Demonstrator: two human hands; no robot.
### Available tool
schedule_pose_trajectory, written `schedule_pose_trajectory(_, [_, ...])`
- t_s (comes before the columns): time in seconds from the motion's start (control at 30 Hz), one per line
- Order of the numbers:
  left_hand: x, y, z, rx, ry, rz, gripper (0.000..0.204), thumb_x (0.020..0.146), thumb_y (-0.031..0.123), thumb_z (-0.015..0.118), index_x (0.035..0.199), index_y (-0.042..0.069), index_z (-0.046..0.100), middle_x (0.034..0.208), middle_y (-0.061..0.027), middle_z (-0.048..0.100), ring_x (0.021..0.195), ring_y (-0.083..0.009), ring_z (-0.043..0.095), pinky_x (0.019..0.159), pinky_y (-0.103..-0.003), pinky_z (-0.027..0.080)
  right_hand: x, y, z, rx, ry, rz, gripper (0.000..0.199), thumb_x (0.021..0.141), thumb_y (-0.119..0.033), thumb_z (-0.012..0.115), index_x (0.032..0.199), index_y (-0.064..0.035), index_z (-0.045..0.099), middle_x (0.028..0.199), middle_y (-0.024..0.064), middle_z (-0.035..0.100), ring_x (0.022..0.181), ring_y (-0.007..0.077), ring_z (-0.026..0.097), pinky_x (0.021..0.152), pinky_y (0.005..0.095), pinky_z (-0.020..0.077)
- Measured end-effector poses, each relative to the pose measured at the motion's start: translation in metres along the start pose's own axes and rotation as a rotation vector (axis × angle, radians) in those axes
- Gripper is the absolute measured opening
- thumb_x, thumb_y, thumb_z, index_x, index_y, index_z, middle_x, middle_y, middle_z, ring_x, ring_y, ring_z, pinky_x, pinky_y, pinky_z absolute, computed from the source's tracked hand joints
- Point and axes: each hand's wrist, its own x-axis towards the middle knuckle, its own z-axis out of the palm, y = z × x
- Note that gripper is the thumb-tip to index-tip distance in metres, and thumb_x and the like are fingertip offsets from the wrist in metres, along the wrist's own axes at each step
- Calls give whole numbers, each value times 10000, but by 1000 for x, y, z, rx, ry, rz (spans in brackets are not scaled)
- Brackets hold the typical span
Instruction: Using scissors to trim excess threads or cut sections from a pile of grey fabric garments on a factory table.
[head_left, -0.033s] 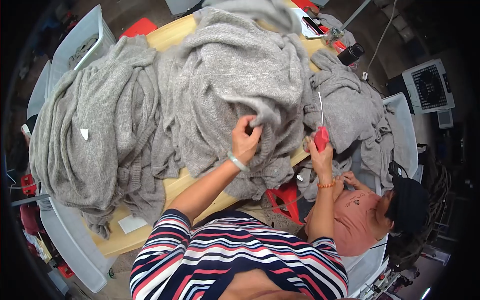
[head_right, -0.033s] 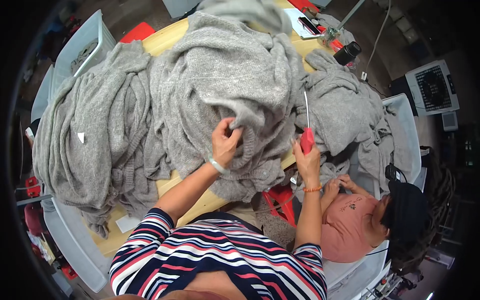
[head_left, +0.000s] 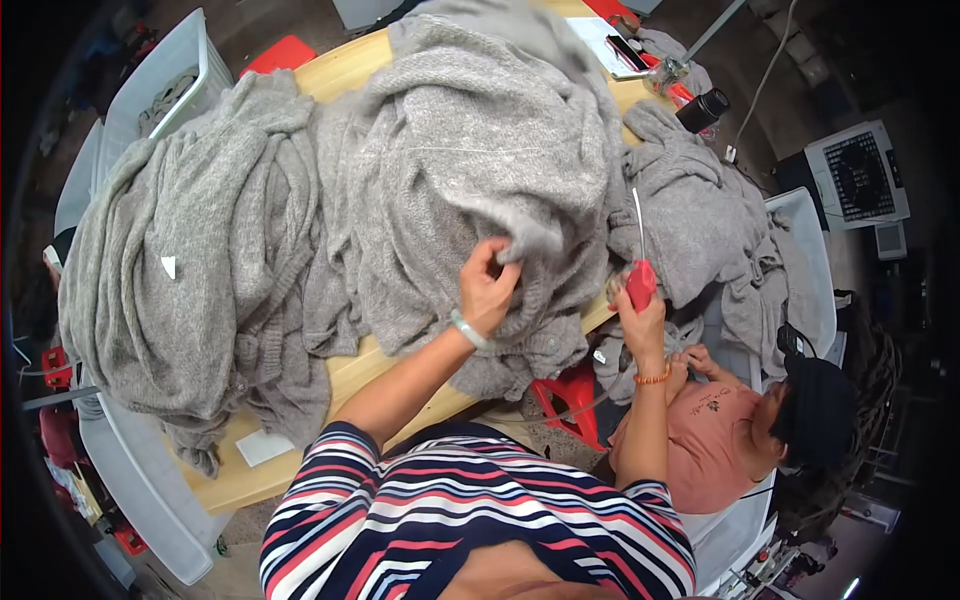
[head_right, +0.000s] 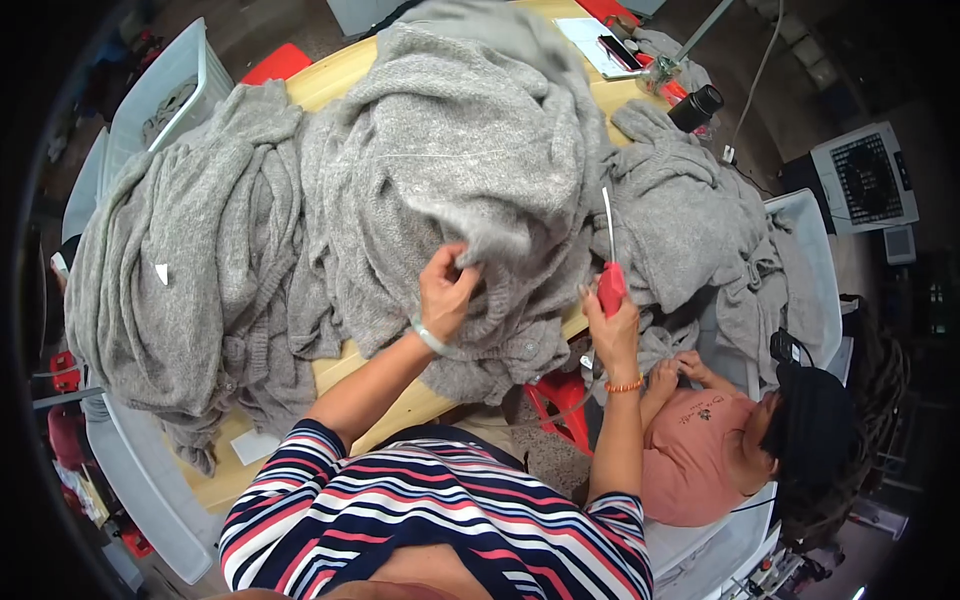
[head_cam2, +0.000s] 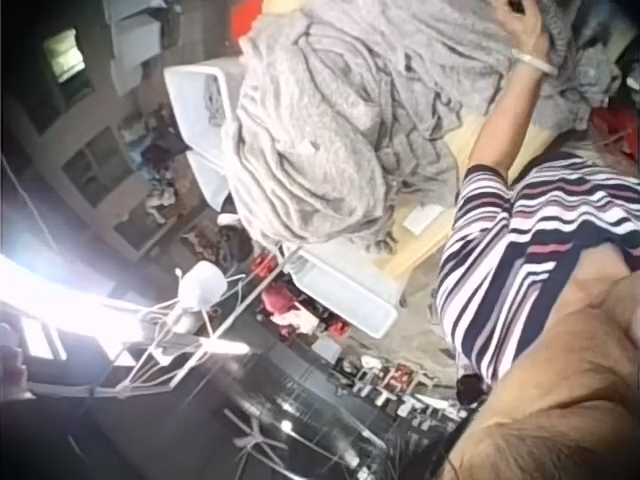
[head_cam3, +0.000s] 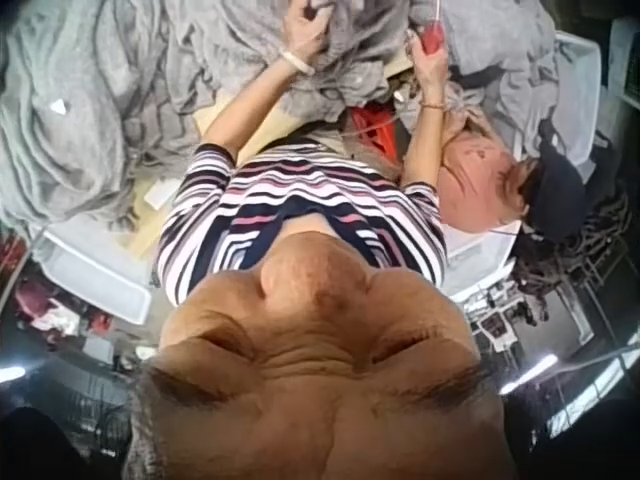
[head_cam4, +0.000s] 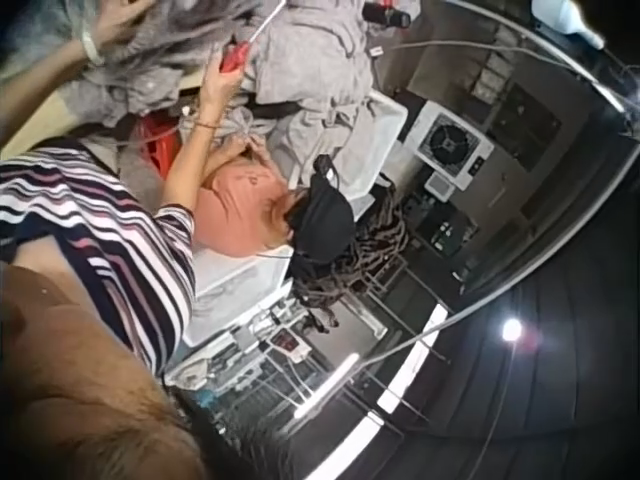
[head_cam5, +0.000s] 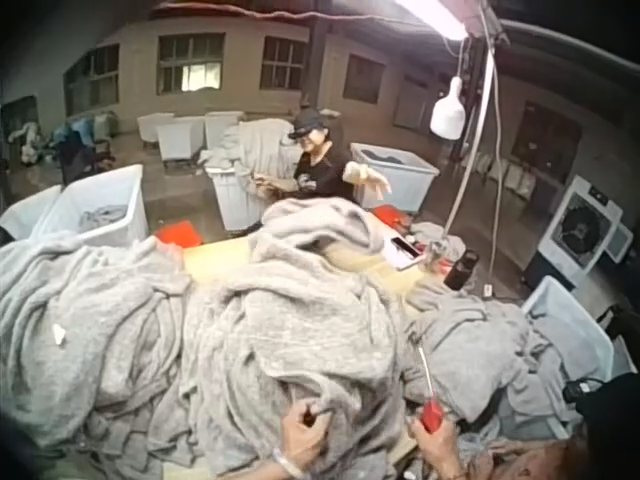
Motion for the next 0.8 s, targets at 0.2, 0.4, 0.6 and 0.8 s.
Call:
schedule_pose_trajectory(0.2, [-36, -20, -39, -261, -222, 30, 231, 876, 80, 653, 1085, 54, 557, 965, 3, 627, 834, -64, 575, 724, -212, 472, -45, -23, 4, -73, -199, -132, 357, 857, -217, 669, 1126, 6, 594, 861, 134, 682, 786, 221, 668, 723, 318, 501])
schedule_pose_trajectory(0.4, [-8, 7, -41, -404, -203, -310, 164, 906, 185, 634, 976, 119, 502, 844, 30, 603, 677, -45, 545, 513, -202, 428, -65, -40, 10, -239, -289, -154, 347, 856, -178, 662, 1151, -11, 592, 965, 128, 687, 853, 191, 667, 772, 301, 497])
schedule_pose_trajectory(0.6, [4, -2, -56, -283, -216, -332, 172, 899, 164, 640, 797, 125, 507, 652, 60, 488, 486, -26, 419, 398, -201, 309, -93, -51, 18, -297, -299, -253, 291, 838, -237, 650, 1075, -82, 581, 833, 198, 638, 793, 418, 611, 656, 462, 486])
schedule_pose_trajectory(0.8, [14, 2, -66, -499, -257, -475, 102, 921, 135, 599, 877, 88, 521, 736, 6, 561, 585, -97, 612, 387, -176, 408, -118, -58, 23, -452, -371, -233, 278, 853, -266, 626, 1075, -107, 576, 831, 177, 655, 781, 402, 624, 675, 469, 494])
